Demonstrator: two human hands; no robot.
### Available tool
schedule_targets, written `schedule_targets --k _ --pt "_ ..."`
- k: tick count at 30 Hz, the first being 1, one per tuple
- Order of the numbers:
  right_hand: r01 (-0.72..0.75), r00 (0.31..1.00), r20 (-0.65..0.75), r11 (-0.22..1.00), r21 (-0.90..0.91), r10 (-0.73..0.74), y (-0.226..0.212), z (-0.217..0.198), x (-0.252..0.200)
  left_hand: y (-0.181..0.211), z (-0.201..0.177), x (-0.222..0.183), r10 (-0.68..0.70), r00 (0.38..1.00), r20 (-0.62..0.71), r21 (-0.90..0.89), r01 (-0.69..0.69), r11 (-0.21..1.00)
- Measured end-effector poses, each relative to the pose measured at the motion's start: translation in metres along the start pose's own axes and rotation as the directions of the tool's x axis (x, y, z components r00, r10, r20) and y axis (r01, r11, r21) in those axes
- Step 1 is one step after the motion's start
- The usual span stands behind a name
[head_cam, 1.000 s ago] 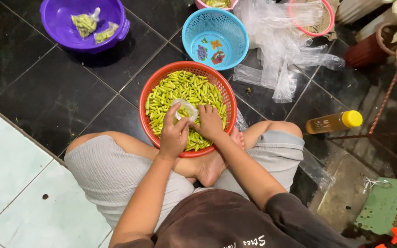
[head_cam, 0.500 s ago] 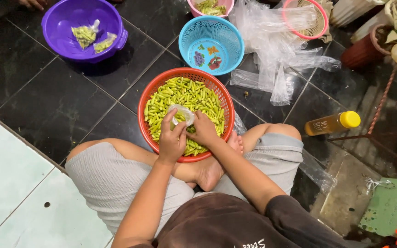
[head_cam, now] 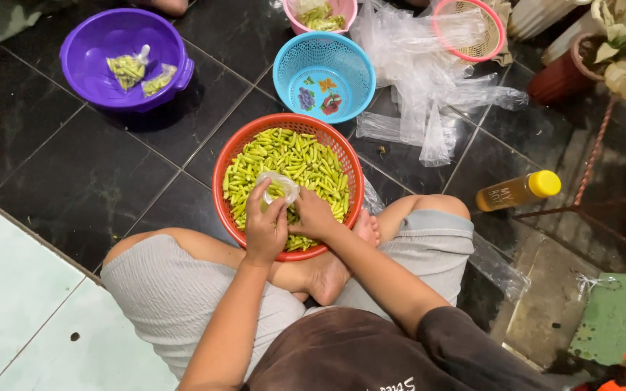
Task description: A person sitting on the floor is manually packing green chilies from a large red bowl into small individual plastic bags.
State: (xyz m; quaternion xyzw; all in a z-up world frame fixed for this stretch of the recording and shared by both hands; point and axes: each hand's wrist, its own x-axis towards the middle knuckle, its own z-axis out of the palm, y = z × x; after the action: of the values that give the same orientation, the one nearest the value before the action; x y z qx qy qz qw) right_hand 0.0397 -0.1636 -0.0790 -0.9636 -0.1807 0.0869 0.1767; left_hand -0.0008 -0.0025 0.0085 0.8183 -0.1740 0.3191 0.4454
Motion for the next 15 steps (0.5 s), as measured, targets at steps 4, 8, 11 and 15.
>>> schedule_targets --k 4,8,11,15 --pt "-0.038 0.999 -0.006 0.999 -0.007 0.038 0.002 -0.004 0.004 -0.004 0.001 -0.003 -0.005 1.0 -0.005 0.003 0.005 1.0" --pt "-0.058 0.993 -0.091 0.986 0.158 0.073 -0.004 -0.008 0.001 -0.007 0.0 -0.004 0.019 1.0 -0.013 0.026 -0.019 0.999" --pt "-0.054 0.987 -0.133 0.959 0.277 0.094 -0.002 -0.013 -0.003 -0.009 0.003 -0.006 0.053 0.999 -0.006 0.042 -0.053 0.998" --pt "-0.104 0.975 -0.114 0.849 0.517 0.189 -0.001 -0.021 -0.004 -0.006 0.003 -0.003 0.073 0.997 -0.009 0.081 -0.072 0.994"
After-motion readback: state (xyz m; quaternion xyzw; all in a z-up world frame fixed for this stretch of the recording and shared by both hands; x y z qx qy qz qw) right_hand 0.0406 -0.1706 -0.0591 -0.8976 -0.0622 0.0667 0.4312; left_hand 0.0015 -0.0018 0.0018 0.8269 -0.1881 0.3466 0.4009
